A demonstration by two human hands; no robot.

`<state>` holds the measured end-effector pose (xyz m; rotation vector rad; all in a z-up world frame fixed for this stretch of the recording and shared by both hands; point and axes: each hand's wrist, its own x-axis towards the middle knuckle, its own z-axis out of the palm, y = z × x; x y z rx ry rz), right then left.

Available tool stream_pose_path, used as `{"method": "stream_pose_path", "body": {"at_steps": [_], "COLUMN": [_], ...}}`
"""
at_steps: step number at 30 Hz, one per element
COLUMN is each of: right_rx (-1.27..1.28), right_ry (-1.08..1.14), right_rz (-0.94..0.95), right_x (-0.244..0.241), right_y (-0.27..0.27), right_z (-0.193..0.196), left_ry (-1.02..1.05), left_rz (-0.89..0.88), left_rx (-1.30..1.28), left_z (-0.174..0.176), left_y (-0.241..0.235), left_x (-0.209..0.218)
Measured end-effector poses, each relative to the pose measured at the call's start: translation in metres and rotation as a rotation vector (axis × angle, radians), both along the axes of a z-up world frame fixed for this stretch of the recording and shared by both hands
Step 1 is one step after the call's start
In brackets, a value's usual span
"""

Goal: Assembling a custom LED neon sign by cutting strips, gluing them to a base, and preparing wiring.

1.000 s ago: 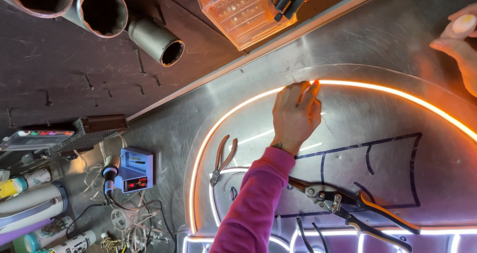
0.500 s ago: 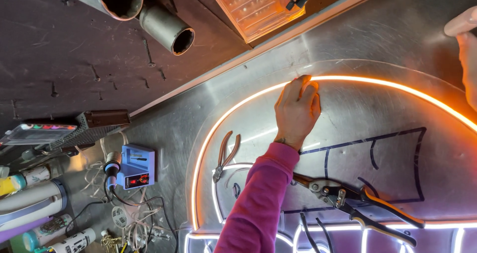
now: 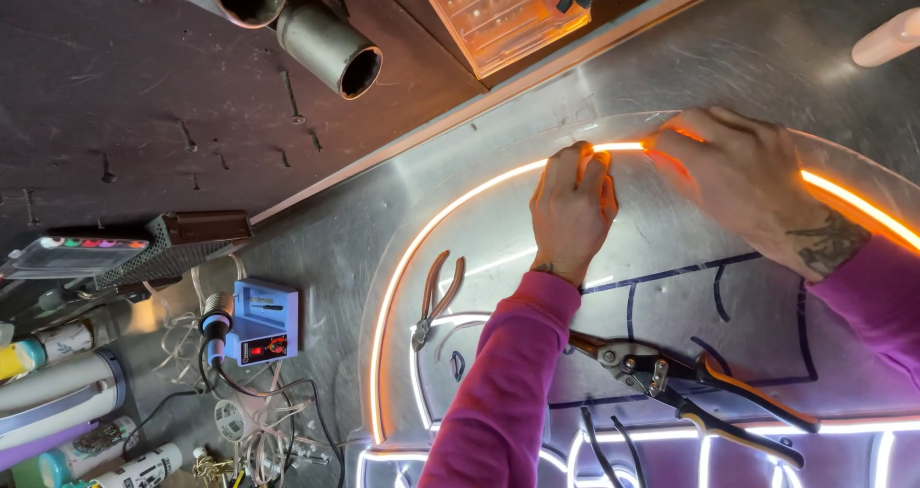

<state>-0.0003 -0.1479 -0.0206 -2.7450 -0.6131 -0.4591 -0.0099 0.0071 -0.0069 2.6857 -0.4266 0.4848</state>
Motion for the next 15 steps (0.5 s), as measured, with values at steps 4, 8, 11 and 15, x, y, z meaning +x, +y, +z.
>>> {"method": "stream_pose_path", "body": {"at_steps": [4, 8, 11, 15], "right_rx": [0.006, -0.046, -0.063, -0.08], "right_ry": [-0.055, -0.093, -0.113, -0.047], "right_rz": [0.107, 0.054, 0.021, 0.017], "right_x": [0.0063, 0.005, 0.003, 0.0035], "right_y": [0.0047, 0.0065, 0.0082, 0.0096], "right_z": [-0.0032, 0.0001, -0.0005, 0.0007], "left_ry": [0.002, 0.002, 0.0, -0.007], "left_rz": [-0.008, -0.003, -0.006, 0.033], "left_rx": [-0.006, -0.019, 0.0, -0.011], "left_z": [0.0016, 0.0026, 0.0014, 0.0013], "left_y": [0.0003, 0.0003, 0.0011, 0.0028], "left_x": [0.0006, 0.001, 0.001, 0.001]}}
